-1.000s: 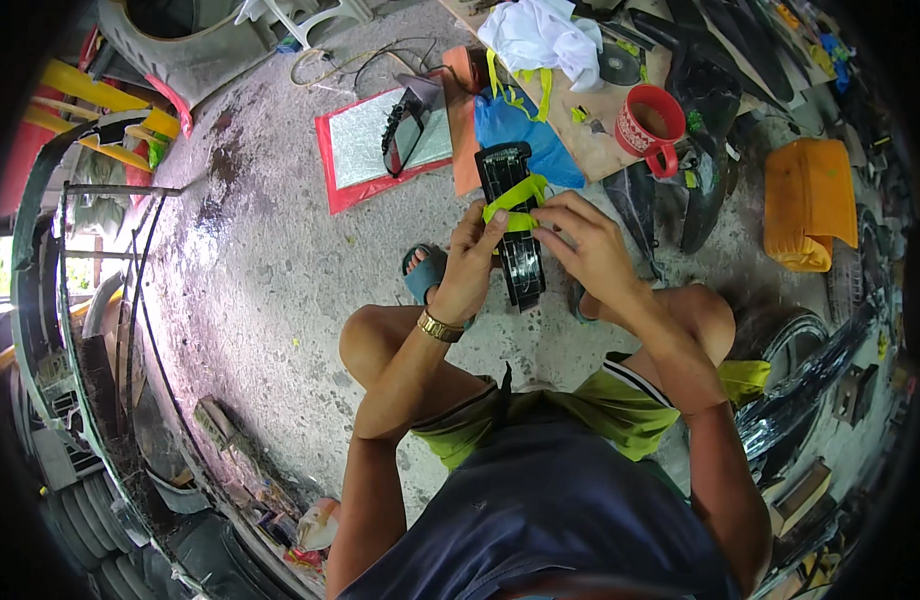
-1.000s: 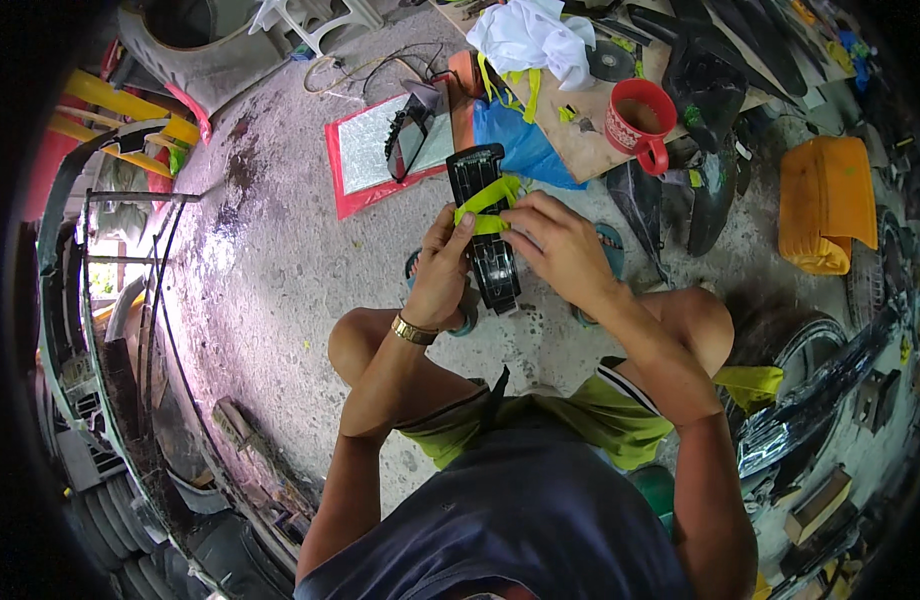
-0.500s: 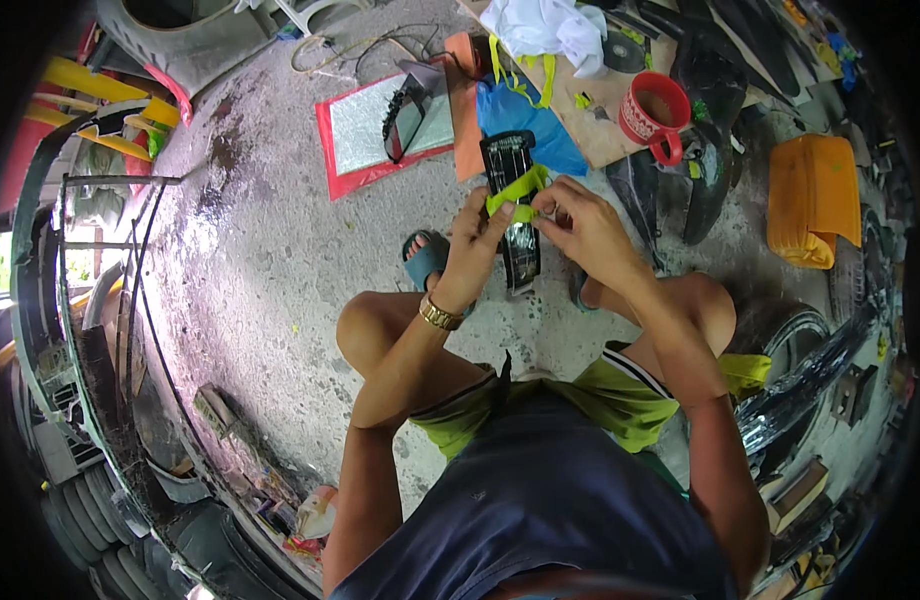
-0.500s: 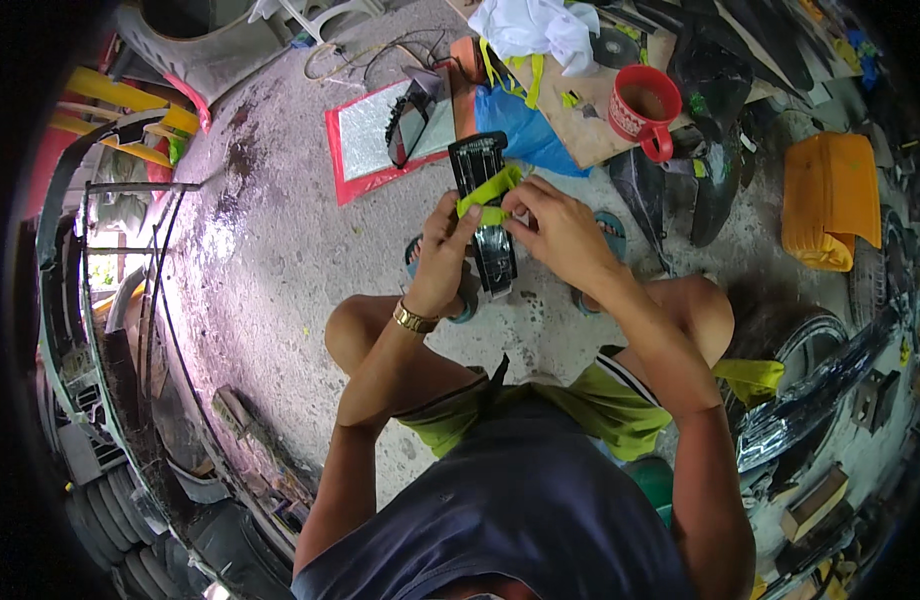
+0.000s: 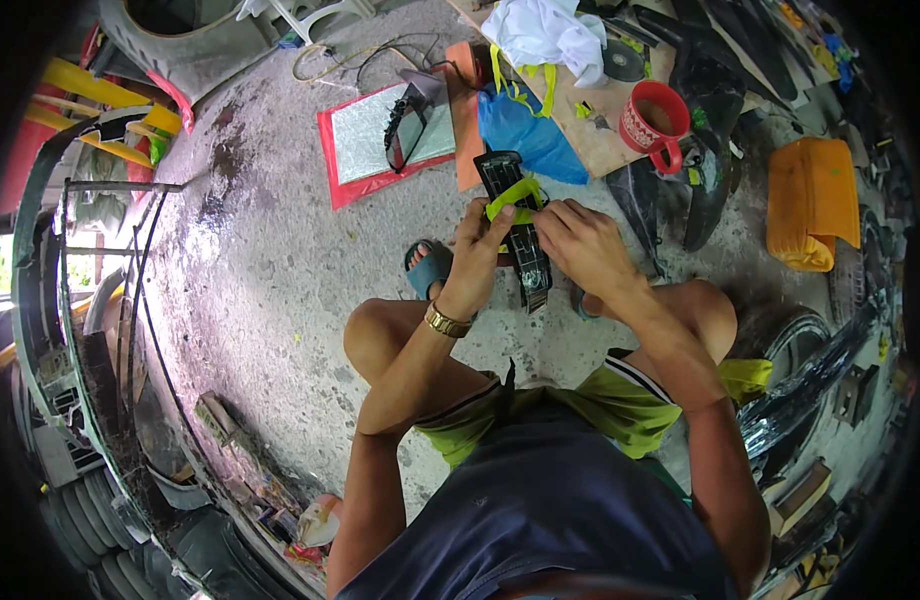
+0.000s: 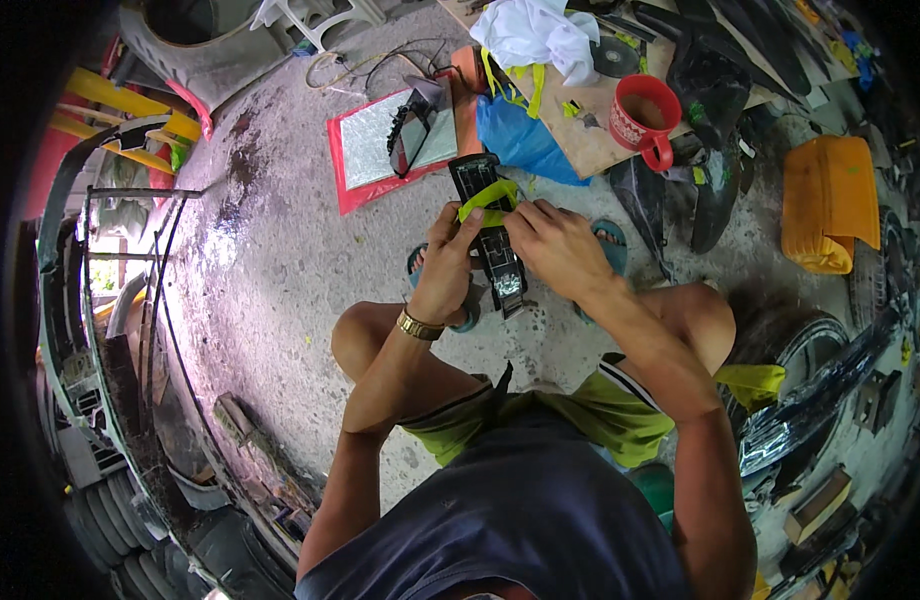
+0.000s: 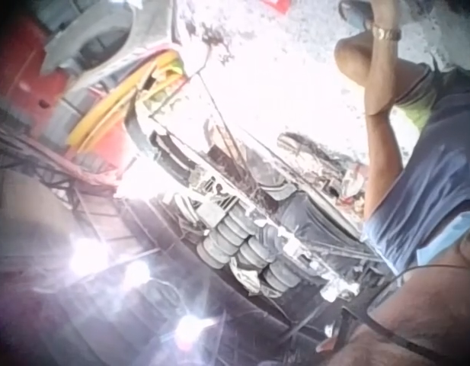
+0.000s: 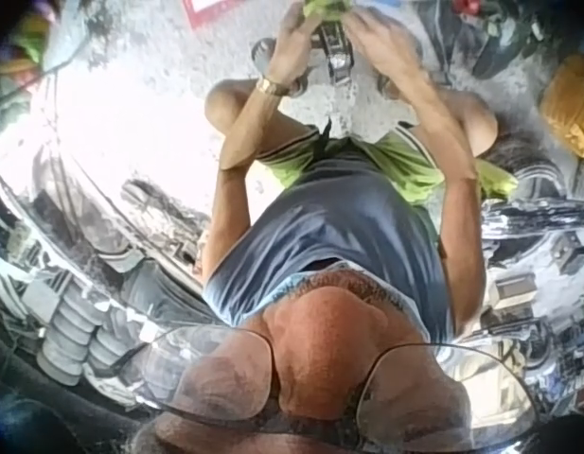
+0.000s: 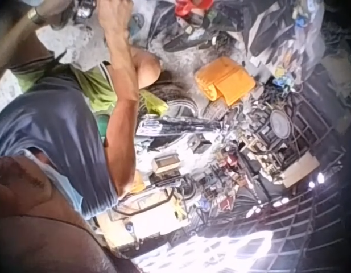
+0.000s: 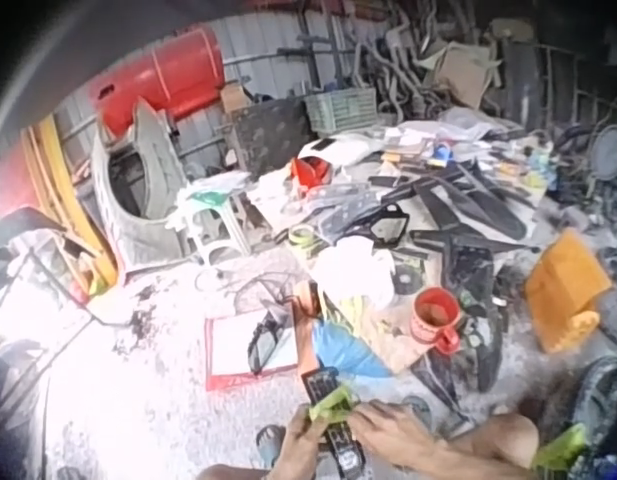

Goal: Assembling or repairing a side mirror assembly for a vehicle by hand.

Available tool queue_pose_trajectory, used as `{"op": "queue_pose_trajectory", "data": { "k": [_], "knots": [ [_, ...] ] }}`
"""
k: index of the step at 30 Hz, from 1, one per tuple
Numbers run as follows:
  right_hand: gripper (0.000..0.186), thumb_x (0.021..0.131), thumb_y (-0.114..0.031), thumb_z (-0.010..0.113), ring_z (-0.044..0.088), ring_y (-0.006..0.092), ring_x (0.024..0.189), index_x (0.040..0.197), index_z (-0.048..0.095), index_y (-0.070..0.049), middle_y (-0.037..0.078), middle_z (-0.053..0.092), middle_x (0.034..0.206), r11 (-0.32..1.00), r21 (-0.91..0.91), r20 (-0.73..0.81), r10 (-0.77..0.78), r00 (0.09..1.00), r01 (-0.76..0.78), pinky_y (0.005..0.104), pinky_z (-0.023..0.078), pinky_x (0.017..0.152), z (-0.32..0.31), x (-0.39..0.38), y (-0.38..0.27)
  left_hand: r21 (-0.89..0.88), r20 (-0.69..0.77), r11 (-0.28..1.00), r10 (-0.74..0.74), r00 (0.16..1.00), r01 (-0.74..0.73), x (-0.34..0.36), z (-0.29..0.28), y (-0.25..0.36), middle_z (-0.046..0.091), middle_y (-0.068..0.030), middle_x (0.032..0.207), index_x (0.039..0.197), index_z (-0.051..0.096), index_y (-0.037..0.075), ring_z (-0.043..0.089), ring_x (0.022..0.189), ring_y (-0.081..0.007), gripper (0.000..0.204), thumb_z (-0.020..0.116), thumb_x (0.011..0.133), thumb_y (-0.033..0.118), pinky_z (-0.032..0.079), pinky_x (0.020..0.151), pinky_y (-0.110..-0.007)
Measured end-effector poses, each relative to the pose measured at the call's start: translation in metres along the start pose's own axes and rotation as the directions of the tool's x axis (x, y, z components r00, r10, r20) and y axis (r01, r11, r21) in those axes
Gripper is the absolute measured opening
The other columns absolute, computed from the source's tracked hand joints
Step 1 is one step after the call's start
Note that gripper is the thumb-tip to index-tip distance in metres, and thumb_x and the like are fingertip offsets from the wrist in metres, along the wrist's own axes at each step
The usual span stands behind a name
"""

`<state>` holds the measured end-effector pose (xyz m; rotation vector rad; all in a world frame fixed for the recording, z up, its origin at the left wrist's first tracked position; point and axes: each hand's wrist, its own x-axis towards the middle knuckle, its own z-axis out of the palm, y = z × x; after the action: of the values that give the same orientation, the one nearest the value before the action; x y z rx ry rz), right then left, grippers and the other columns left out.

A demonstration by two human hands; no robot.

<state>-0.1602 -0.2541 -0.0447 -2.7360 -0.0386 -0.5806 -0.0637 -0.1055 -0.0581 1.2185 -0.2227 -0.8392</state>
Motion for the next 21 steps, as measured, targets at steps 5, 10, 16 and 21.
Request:
{"op": "queue_pose_trajectory", "data": {
  "k": [5, 10, 16, 21],
  "knots": [
    [0.016, 0.075, -0.005, 0.067, 0.063, 0.0271, 0.073, 0.086, 0.056, -0.006, 0.009, 0.06, 0.084, 0.988, 0.156, -0.006, 0.005, 1.0, -0.004, 0.037, 0.052, 0.063, -0.002, 0.004, 0.005, 0.016, 0.031, 1.0, -0.026, 0.999, 0.025, -0.001, -0.002, 0.001, 0.057, 0.0009, 0.091, 0.104, 0.051, 0.007, 0.055, 0.08, -0.0042, 0.025, 0.061, 0.097, 0.029, 0.048, 0.061, -0.022],
    [0.009, 0.081, -0.002, 0.063, 0.06, 0.024, 0.061, 0.087, 0.056, -0.003, 0.008, 0.06, 0.076, 0.81, 0.55, -0.022, 0.256, 0.966, -0.203, 0.0327, 0.048, 0.057, 0.001, 0.006, 0.006, 0.23, 0.088, 0.964, 0.112, 0.99, -0.13, 0.004, -0.008, -0.007, 0.057, 0.0013, 0.089, 0.104, 0.051, 0.006, 0.054, 0.077, -0.0039, 0.024, 0.061, 0.097, 0.027, 0.047, 0.061, -0.022],
    [0.009, 0.088, -0.002, 0.062, 0.061, 0.0112, 0.072, 0.097, 0.063, -0.002, 0.003, 0.063, 0.086, 0.502, 0.762, 0.158, 0.467, 0.87, -0.409, 0.0255, 0.049, 0.063, -0.015, 0.004, 0.011, -0.108, -0.002, 0.994, -0.022, 1.0, 0.022, -0.009, 0.009, 0.012, 0.06, 0.0008, 0.09, 0.108, 0.052, 0.006, 0.056, 0.075, -0.004, 0.024, 0.06, 0.097, 0.026, 0.047, 0.062, -0.021],
    [0.019, 0.085, -0.011, 0.068, 0.066, 0.0256, 0.083, 0.102, 0.065, -0.003, 0.008, 0.065, 0.099, 0.947, 0.302, -0.051, 0.13, 0.99, -0.108, 0.0329, 0.053, 0.067, -0.011, 0.0, 0.005, -0.009, -0.028, 0.997, 0.079, 0.996, -0.08, -0.006, 0.004, 0.004, 0.059, 0.0011, 0.088, 0.107, 0.052, 0.005, 0.054, 0.074, -0.003, 0.025, 0.061, 0.097, 0.027, 0.044, 0.06, -0.021]
  ]
}}
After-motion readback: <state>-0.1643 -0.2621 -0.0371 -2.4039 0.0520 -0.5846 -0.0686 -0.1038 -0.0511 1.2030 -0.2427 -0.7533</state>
